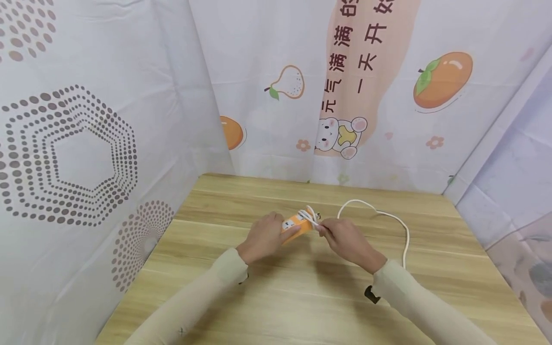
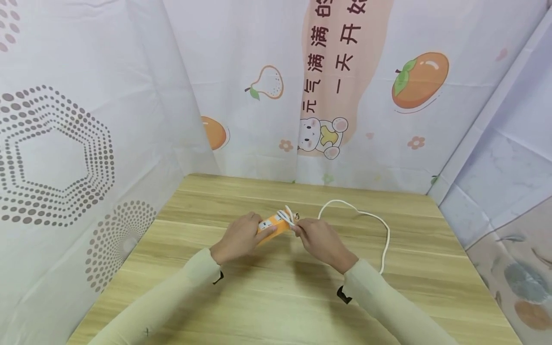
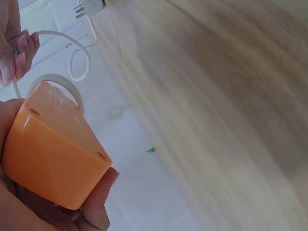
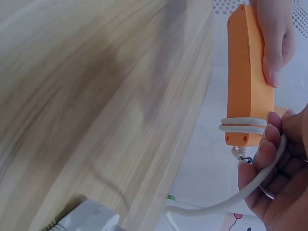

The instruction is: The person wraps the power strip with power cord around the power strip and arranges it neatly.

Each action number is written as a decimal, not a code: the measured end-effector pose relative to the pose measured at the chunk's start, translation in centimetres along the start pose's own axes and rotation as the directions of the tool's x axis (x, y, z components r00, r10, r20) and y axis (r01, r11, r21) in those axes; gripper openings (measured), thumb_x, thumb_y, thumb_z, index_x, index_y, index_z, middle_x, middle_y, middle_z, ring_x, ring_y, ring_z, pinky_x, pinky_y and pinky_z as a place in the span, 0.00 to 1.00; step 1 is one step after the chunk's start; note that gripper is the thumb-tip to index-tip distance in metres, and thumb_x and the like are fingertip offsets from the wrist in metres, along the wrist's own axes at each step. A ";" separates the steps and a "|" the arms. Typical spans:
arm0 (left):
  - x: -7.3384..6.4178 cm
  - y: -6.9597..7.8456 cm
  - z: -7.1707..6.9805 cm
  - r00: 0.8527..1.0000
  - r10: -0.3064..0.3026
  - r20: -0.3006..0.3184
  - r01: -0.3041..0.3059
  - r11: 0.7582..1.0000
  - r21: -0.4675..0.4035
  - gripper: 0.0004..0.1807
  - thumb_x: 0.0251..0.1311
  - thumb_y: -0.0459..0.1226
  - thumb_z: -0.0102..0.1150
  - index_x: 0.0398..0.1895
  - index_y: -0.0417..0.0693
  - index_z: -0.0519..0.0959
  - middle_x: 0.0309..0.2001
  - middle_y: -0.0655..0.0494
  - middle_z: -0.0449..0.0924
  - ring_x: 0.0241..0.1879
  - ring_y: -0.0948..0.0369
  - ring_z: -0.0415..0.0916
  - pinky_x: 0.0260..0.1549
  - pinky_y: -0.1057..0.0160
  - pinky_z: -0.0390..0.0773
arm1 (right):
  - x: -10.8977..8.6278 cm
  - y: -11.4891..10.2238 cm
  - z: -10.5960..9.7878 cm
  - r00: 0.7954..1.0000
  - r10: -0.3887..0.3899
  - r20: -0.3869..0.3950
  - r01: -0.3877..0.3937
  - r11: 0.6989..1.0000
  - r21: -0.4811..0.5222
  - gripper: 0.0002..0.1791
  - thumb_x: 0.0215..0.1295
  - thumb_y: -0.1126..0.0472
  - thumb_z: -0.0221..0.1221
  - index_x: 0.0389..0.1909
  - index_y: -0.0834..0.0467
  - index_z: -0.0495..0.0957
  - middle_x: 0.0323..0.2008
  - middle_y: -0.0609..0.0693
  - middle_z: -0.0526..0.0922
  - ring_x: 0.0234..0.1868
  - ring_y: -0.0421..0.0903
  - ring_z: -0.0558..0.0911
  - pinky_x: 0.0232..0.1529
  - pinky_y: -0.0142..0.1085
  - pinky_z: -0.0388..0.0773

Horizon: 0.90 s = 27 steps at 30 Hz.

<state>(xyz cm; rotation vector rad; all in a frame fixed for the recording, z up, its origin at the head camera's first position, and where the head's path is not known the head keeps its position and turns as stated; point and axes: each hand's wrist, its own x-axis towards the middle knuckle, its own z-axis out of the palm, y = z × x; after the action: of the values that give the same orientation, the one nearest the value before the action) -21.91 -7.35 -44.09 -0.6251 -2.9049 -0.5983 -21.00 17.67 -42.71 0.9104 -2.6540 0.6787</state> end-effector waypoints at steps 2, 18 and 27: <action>0.0 -0.2 0.1 1.000 -0.014 -0.007 0.013 0.999 -0.037 0.30 0.72 0.63 0.51 0.36 0.44 0.79 0.30 0.58 0.73 0.25 0.61 0.70 0.22 0.62 0.71 | 0.0 0.0 0.0 1.000 -0.002 -0.010 0.002 1.000 0.017 0.12 0.77 0.59 0.58 0.31 0.53 0.82 0.28 0.43 0.84 0.26 0.36 0.76 0.28 0.35 0.75; 0.1 -1.0 -0.5 0.984 -0.120 0.134 0.175 0.806 -0.565 0.36 0.70 0.67 0.49 0.44 0.41 0.81 0.32 0.53 0.80 0.24 0.59 0.76 0.23 0.60 0.76 | -0.8 0.5 0.1 1.000 0.000 0.008 -0.002 0.985 0.171 0.11 0.79 0.62 0.56 0.33 0.55 0.80 0.21 0.36 0.72 0.20 0.31 0.69 0.23 0.32 0.71; 0.0 -0.4 -0.7 0.951 -0.125 0.283 0.299 0.604 -0.739 0.40 0.66 0.70 0.52 0.54 0.43 0.83 0.30 0.51 0.79 0.24 0.59 0.72 0.23 0.62 0.73 | -0.8 0.6 0.4 1.000 0.016 -0.011 -0.014 0.976 0.215 0.10 0.76 0.63 0.59 0.31 0.52 0.80 0.23 0.41 0.79 0.25 0.42 0.80 0.27 0.33 0.76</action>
<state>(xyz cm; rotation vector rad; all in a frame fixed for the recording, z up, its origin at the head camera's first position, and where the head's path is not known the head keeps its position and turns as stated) -22.03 -7.96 -43.61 -0.3958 -2.7958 -2.0034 -20.82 18.32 -43.58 0.9372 -2.6153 0.9875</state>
